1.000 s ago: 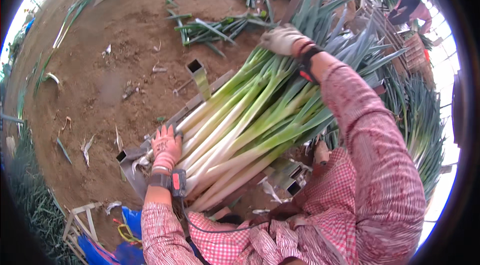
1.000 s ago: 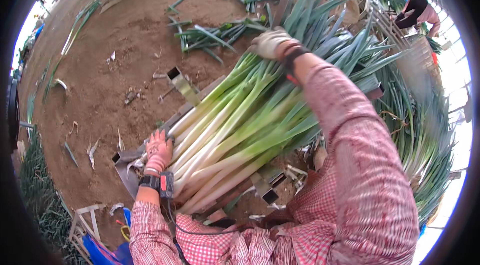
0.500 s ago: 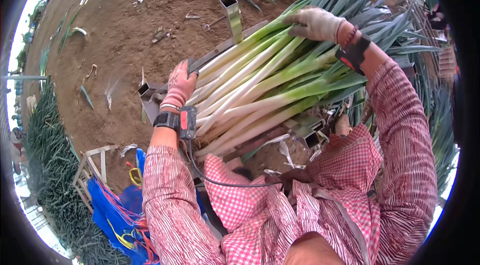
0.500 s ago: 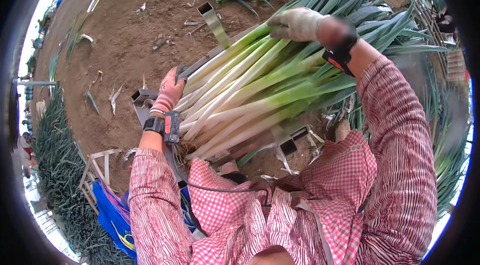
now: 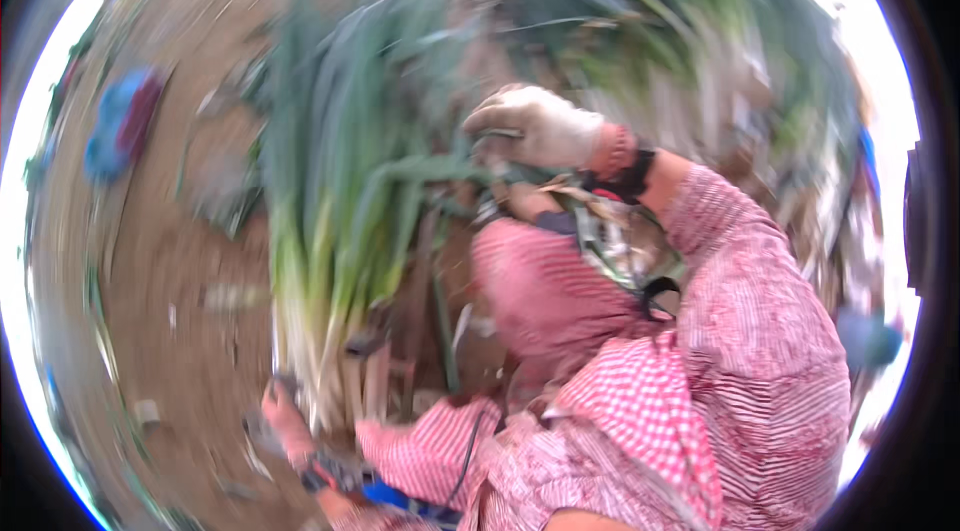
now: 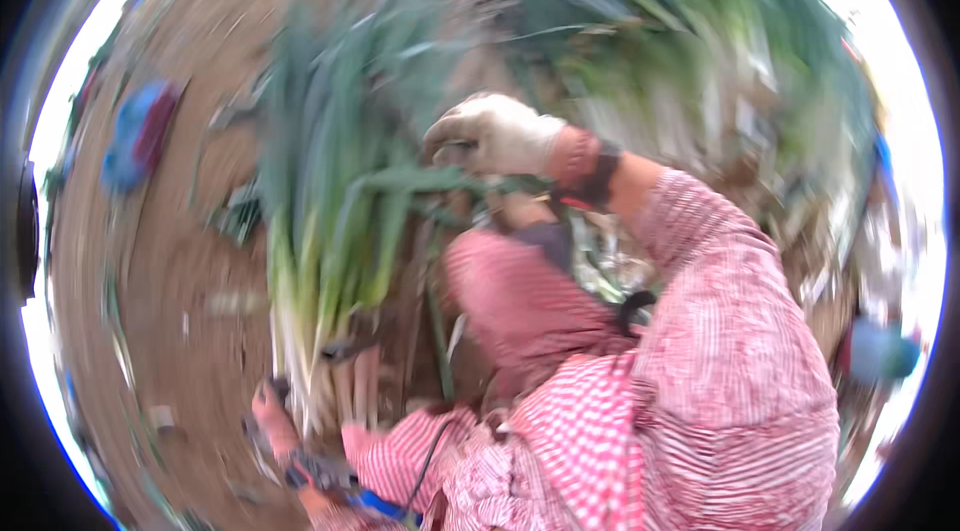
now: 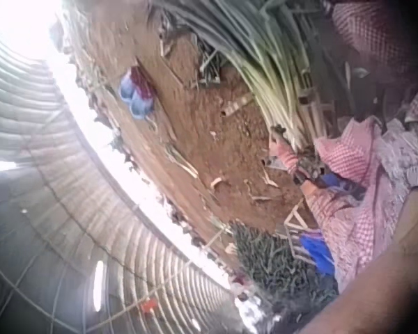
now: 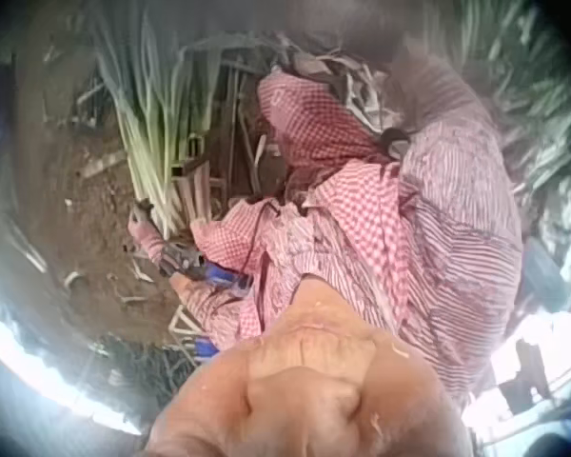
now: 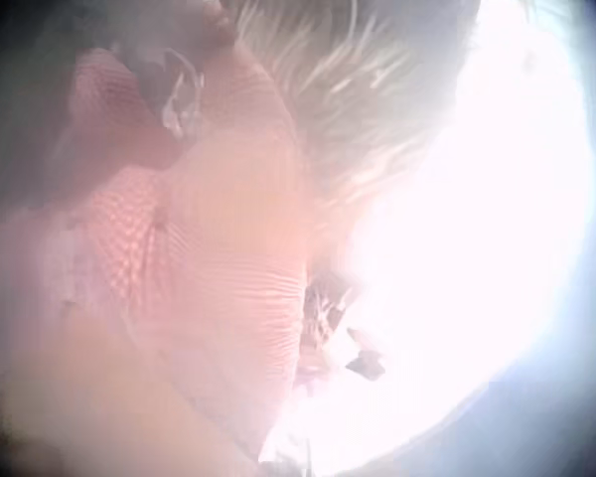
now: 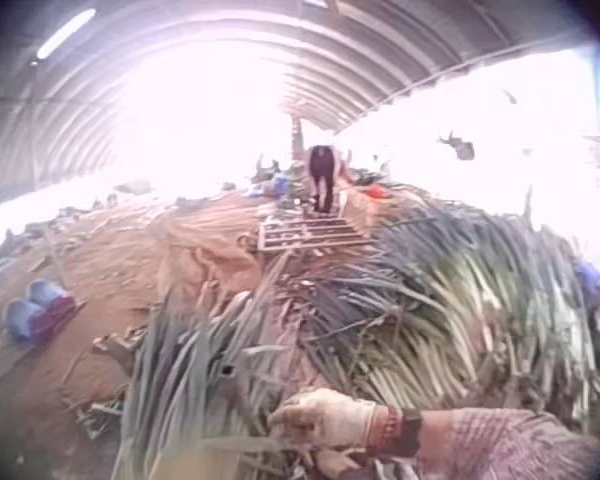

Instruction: Trimming roots and sorting scallions into a metal frame for bundling.

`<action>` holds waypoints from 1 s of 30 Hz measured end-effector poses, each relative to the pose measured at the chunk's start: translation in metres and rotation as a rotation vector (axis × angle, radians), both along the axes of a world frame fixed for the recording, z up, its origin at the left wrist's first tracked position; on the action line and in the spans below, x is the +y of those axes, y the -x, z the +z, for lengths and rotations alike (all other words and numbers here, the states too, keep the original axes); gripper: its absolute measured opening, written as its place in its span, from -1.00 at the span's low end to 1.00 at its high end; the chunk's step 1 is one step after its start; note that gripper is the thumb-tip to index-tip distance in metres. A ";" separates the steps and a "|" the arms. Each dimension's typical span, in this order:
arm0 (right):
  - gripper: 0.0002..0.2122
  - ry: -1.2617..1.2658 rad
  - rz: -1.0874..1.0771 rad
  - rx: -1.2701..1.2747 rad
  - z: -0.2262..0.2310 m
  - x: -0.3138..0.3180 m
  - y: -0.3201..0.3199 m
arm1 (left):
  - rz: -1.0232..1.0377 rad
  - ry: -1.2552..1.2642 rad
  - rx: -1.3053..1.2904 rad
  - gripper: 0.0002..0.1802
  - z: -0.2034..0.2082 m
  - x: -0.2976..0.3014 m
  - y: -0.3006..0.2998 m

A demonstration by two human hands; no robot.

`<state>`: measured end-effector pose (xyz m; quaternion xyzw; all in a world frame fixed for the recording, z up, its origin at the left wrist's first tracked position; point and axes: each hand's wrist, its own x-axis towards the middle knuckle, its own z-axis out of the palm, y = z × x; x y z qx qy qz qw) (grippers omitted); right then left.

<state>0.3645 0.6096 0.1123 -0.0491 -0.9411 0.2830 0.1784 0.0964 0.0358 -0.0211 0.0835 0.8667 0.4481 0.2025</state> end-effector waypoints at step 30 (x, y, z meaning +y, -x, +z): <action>-0.20 0.508 -1.730 -0.708 -0.138 0.347 -0.501 | -1.125 -0.104 -0.567 -0.71 0.128 0.585 -0.397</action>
